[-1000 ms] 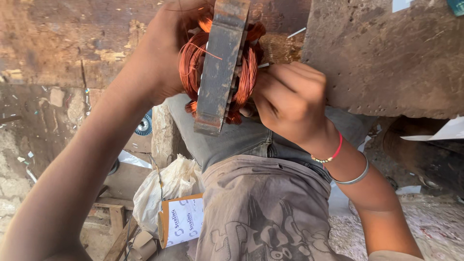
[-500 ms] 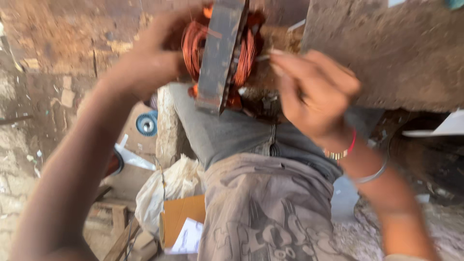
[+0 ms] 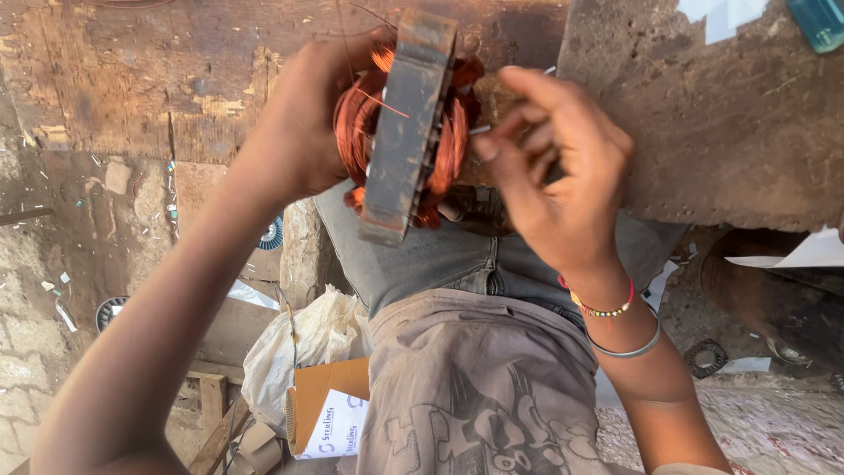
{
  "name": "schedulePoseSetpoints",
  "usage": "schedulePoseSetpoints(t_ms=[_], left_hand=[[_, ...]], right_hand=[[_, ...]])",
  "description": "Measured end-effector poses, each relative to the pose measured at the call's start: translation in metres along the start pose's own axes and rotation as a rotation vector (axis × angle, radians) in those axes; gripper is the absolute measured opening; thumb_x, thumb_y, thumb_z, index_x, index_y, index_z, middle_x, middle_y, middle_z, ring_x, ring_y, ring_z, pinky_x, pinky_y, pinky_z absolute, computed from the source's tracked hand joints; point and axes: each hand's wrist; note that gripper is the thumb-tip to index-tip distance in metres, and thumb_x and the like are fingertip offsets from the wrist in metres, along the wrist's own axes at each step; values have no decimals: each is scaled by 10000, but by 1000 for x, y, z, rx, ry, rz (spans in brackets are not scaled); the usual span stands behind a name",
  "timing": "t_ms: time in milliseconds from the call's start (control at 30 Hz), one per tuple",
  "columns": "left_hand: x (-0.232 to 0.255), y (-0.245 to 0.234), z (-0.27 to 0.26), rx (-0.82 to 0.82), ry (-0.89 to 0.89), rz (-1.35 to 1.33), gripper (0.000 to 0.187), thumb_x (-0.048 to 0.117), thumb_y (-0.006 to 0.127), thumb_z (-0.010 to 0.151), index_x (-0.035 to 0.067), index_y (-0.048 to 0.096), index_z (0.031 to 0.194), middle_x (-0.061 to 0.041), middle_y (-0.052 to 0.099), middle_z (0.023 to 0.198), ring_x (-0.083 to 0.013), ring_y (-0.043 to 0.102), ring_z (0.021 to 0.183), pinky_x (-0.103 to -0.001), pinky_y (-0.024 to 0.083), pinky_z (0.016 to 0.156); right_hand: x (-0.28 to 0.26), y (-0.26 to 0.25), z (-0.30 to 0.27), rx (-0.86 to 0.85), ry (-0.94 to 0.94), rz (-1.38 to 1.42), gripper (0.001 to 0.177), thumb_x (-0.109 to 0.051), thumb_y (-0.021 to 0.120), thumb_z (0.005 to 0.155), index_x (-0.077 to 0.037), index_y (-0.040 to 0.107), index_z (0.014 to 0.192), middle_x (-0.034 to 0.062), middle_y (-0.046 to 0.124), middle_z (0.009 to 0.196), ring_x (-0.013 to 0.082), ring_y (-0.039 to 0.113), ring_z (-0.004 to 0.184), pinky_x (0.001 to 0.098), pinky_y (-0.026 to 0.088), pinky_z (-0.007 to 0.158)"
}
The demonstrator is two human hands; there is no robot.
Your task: The person winds orange copper wire around a rectangular metal core held in their lap. They use both hands to wrap the wire tightly and repeatedly, occasionally adjusting the coil to ensure even winding.
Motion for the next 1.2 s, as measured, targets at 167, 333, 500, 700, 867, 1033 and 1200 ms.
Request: schedulePoseSetpoints(t_ms=[167, 333, 500, 700, 867, 1033, 1200], left_hand=[[2, 2, -5, 66, -13, 104, 460, 112, 845, 912, 1, 649, 1312, -141, 767, 1159, -195, 764, 1096, -337, 601, 922], [32, 13, -35, 470, -166, -84, 509, 226, 753, 908, 63, 594, 1364, -92, 701, 1207, -168, 697, 1069, -326, 595, 897], [51, 49, -63, 622, 73, 255, 548, 397, 780, 843, 22, 606, 1203, -133, 672, 1132, -231, 628, 1100, -435, 456, 994], [66, 53, -58, 512, -69, -81, 559, 508, 771, 853, 0, 614, 1028, -116, 603, 940, -182, 581, 837, -321, 509, 728], [82, 18, -8, 218, -311, -220, 493, 536, 647, 933, 48, 683, 989, 8, 630, 725, -102, 635, 602, -325, 535, 523], [92, 9, 2, 226, -120, 311, 581, 609, 586, 1008, 40, 689, 949, -101, 652, 673, -214, 658, 625, -387, 499, 593], [88, 0, 3, 218, -201, 383, 610, 629, 565, 1026, 47, 699, 901, -147, 661, 689, -305, 685, 650, -422, 485, 597]], right_hand=[[-14, 13, 7, -87, 1, -135, 413, 45, 710, 909, 66, 617, 1311, 169, 680, 1250, 127, 721, 834, 215, 528, 599], [-20, -8, -29, 45, -24, -55, 371, 57, 723, 1020, 71, 608, 1373, 141, 654, 1177, 154, 717, 962, 228, 607, 791], [-7, -22, -80, 262, 129, 64, 228, 73, 676, 1037, 69, 652, 1265, 111, 659, 1105, 109, 692, 896, 218, 618, 752], [-15, -22, -83, 166, 51, -88, 172, 55, 691, 997, 53, 692, 1169, 121, 690, 1045, 118, 697, 854, 238, 588, 739], [-31, -16, -69, 16, 58, -57, 223, 11, 702, 964, 39, 687, 1185, 91, 708, 972, 119, 719, 878, 244, 601, 763], [-25, -1, -52, -88, 197, 194, 432, -28, 709, 960, 67, 590, 1364, 61, 705, 921, 68, 654, 776, 218, 545, 678], [-19, 28, -43, -125, 301, 430, 530, -54, 707, 974, 80, 512, 1448, 34, 678, 816, 28, 588, 668, 186, 474, 572]])
Point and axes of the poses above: each hand's wrist, its own z-axis towards the middle knuckle, its own y-axis out of the palm, x = y × z
